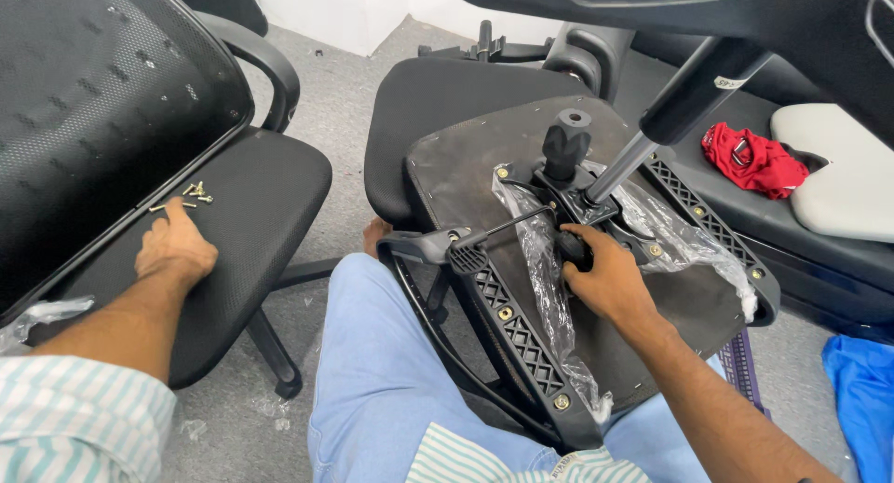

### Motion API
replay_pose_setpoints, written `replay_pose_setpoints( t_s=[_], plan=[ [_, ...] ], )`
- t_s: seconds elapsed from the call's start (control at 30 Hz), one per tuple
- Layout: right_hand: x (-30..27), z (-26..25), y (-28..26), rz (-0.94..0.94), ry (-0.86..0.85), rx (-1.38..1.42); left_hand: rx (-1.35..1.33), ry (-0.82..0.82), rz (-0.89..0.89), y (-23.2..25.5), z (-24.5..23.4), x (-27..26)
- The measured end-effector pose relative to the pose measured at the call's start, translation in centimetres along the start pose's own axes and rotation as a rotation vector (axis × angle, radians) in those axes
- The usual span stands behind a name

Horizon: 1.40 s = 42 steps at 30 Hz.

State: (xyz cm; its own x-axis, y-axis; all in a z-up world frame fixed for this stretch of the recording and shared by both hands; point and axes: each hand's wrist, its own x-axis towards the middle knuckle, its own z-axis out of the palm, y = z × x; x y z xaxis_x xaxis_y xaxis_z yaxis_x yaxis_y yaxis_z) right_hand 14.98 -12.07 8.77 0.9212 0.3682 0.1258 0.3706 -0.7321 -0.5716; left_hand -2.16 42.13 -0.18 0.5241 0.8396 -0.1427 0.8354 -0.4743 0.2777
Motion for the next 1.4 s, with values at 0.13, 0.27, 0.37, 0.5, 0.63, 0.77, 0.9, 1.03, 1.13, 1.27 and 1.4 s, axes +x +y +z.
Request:
replay_pose_setpoints(
  t_s=[0.13, 0.27, 0.37, 0.5, 0.63, 0.77, 0.9, 1.03, 1.13, 1.27, 1.4],
  plan=[
    [0.1, -0.1, -0.4, -0.048, 0.006, -0.013, 0.096, -0.095, -0.083, 0.6, -0.4, 3.7],
    [0.0, -0.3, -0.5, -0.018, -0.013, -0.019, 0.151, -0.112, -0.091, 0.1, 0.1, 6.6],
    [0.1, -0.2, -0.6, -0.024, 0.0, -0.007, 0.137, -0.024, -0.063, -0.2, 1.0, 7.3],
    [0.2, 0.2, -0.4, -0.064, 0.031, -0.007, 0.161, 0.138, 0.036, -1.0, 2.4, 6.2],
    [0.2, 0.2, -0.2, -0.051, 0.021, 0.002, 0.188, 0.221, 0.115, -1.7, 2.7, 4.9],
    [-0.1, -0.2, -0.2, -0.042, 0.009, 0.004, 0.178, 0.256, 0.097, -1.1, 2.1, 2.9],
    [-0.8, -1.0, -0.2, 0.062, 0.0, 0.03, -0.049, 0.412, 0.205, 1.2, 1.4, -0.8],
    [-1.6, -1.8, -0.3, -0.143, 0.113, 0.078, -0.328, 0.353, 0.236, 6.3, -0.3, -5.6],
    [-2.4, -2.6, -0.6, -0.143, 0.133, 0.098, -0.622, 0.122, 0.209, 10.3, -1.3, -10.0],
    [-3.0, -3.5, -1.7, -0.017, 0.037, 0.094, -1.194, -0.212, 0.164, 14.9, -0.6, -16.0],
    [-4.0, -3.9, -2.7, -0.099, 0.006, 0.108, -1.431, -0.462, 0.073, 17.2, 1.1, -20.0]
  ],
)
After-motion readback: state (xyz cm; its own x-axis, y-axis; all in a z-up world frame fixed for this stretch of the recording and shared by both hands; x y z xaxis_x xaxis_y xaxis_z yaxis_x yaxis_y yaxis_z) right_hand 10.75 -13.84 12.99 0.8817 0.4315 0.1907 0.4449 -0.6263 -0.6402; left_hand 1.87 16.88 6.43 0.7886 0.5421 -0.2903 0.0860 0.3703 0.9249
